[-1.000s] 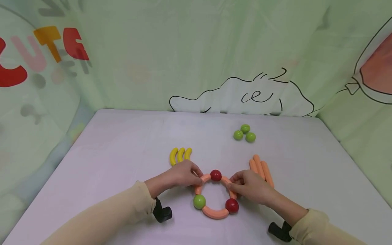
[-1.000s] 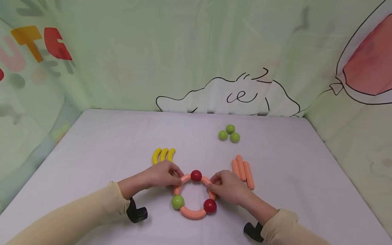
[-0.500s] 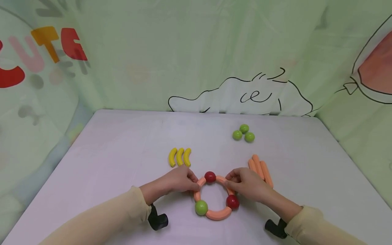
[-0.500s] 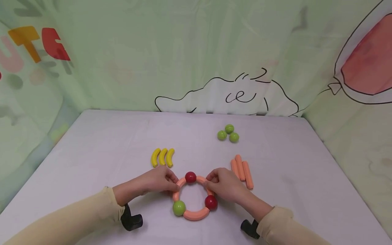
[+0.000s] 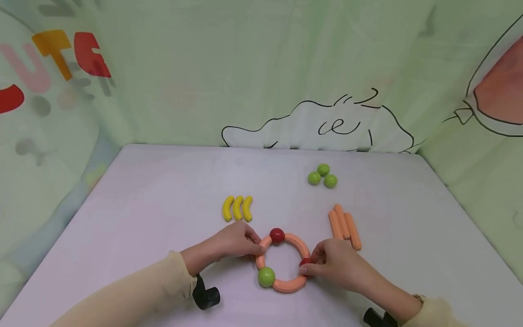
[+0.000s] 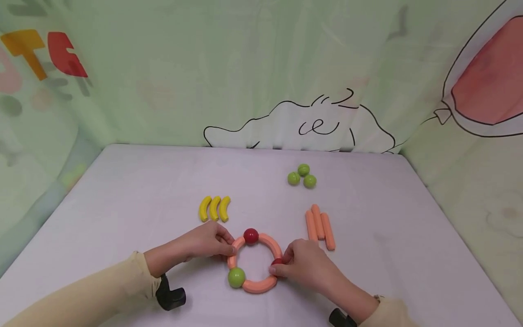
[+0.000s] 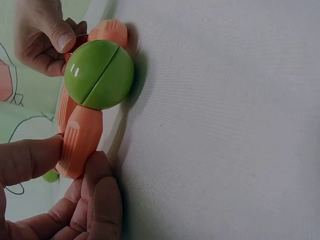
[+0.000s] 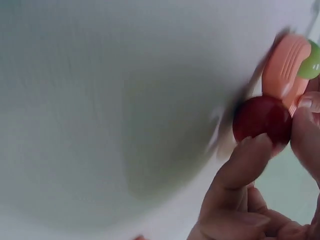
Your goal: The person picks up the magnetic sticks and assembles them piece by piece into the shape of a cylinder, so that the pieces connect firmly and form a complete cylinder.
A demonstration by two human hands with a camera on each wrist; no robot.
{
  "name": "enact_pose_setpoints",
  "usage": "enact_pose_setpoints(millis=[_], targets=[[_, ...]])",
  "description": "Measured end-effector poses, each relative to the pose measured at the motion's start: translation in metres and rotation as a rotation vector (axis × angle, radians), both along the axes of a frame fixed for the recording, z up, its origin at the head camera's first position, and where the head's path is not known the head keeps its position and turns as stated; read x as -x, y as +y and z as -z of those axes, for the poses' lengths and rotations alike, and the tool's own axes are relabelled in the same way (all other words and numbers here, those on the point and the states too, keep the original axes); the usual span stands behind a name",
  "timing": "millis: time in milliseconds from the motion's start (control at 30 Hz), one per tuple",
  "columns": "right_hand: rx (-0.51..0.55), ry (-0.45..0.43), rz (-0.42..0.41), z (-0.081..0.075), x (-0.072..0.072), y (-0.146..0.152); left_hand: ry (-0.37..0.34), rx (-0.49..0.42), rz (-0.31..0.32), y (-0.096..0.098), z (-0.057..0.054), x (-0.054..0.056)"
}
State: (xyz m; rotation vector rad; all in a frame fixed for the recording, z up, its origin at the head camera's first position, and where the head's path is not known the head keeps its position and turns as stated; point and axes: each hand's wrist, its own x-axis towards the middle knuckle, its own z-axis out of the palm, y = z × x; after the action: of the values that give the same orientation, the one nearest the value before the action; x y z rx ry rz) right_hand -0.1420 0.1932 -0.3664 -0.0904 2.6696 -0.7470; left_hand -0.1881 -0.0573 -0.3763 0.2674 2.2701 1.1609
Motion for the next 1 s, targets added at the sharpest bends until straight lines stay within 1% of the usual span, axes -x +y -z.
enact_pose_setpoints(millis=[67, 200, 300, 500, 600, 733, 833, 1000], targets=[[0.036, -0.012, 0.021, 0.003, -0.001, 0.001, -0.006, -0.003, -0.005, 0.000, 0.000, -0.001], [0.090, -0.031, 0.028, 0.007, -0.002, 0.007, -0.006, 0.003, -0.011, 0.000, -0.001, -0.001], [0.112, -0.048, 0.034, 0.008, -0.002, 0.010, -0.005, 0.007, -0.009, -0.001, -0.001, -0.002], [0.149, -0.065, 0.047, 0.010, -0.002, 0.012, -0.031, -0.005, -0.002, -0.001, -0.001, -0.004], [0.143, -0.056, 0.036, 0.010, -0.002, 0.013, -0.037, -0.003, 0.005, -0.001, 0.000, -0.005], [0.109, -0.052, 0.032, 0.011, -0.002, 0.014, -0.038, 0.004, 0.001, -0.001, 0.000, -0.006], [0.103, -0.045, 0.027, 0.012, -0.003, 0.013, -0.042, 0.001, -0.005, -0.002, 0.001, -0.006], [0.101, -0.008, 0.008, 0.011, -0.004, 0.012, -0.047, 0.000, -0.015, -0.001, 0.002, -0.008]])
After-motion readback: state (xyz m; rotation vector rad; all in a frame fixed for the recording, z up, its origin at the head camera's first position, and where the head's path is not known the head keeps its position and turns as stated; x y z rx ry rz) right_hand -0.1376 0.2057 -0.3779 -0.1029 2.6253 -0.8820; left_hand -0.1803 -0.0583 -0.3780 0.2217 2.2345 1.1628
